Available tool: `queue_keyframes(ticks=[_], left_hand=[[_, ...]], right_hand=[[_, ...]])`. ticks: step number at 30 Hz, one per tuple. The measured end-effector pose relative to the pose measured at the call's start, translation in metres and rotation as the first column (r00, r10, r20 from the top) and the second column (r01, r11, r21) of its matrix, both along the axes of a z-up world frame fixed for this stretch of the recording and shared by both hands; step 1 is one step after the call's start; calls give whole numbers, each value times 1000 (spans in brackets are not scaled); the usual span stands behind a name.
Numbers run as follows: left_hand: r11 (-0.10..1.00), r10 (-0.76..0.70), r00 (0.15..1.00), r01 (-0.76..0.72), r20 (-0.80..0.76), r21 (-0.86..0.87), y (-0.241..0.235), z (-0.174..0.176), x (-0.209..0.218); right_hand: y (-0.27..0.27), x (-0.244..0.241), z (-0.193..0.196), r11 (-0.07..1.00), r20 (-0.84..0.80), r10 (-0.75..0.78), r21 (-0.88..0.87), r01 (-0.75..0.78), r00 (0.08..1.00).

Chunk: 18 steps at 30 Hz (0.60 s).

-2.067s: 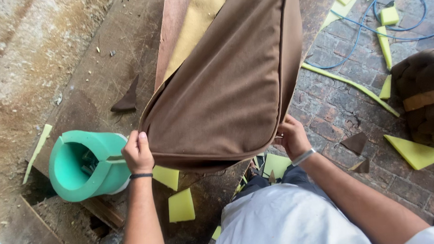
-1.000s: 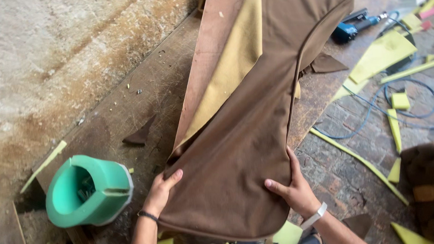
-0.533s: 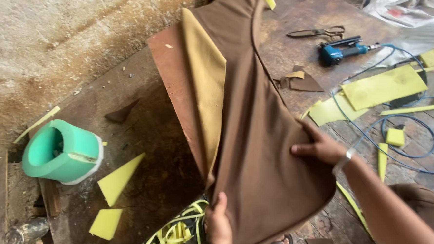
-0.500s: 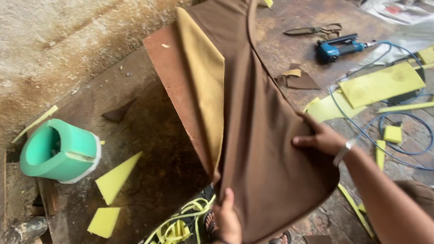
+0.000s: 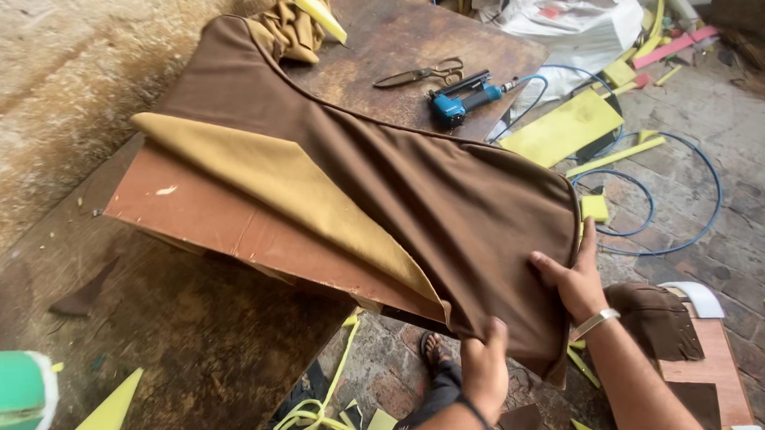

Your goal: The person stretches and smooths a brown fabric cover over a cushion base, then uses a pneumatic staple gun to secure the fabric along the edges. The person repeatedly adjusts the fabric and staples it in place while working on a wooden workbench.

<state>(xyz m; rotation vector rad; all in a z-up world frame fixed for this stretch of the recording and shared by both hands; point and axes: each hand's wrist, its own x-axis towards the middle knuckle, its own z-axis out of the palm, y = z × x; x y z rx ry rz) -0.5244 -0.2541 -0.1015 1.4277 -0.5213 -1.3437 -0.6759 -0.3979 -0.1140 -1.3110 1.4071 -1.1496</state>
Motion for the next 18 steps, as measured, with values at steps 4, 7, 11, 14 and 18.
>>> queue_keyframes(ticks=[4, 7, 11, 14, 18], left_hand=[[505, -813, 397, 845, 426, 177, 0, 36, 131], [786, -544, 717, 617, 435, -35, -48, 65, 259], [990, 138, 197, 14, 971, -144, -153, 100, 422], [825, -250, 239, -455, 938, 336, -190, 107, 506], [726, -238, 263, -592, 935, 351, -185, 84, 561]], right_hand=[[-13, -2, -1, 944, 384, -17, 311, -111, 923], [-30, -12, -7, 856, 489, -143, 498, -140, 861], [-36, -26, -37, 755, 469, -283, 647, -107, 836], [-40, -34, -50, 720, 445, -345, 690, -70, 827], [-68, -48, -55, 753, 436, -344, 657, -32, 832]])
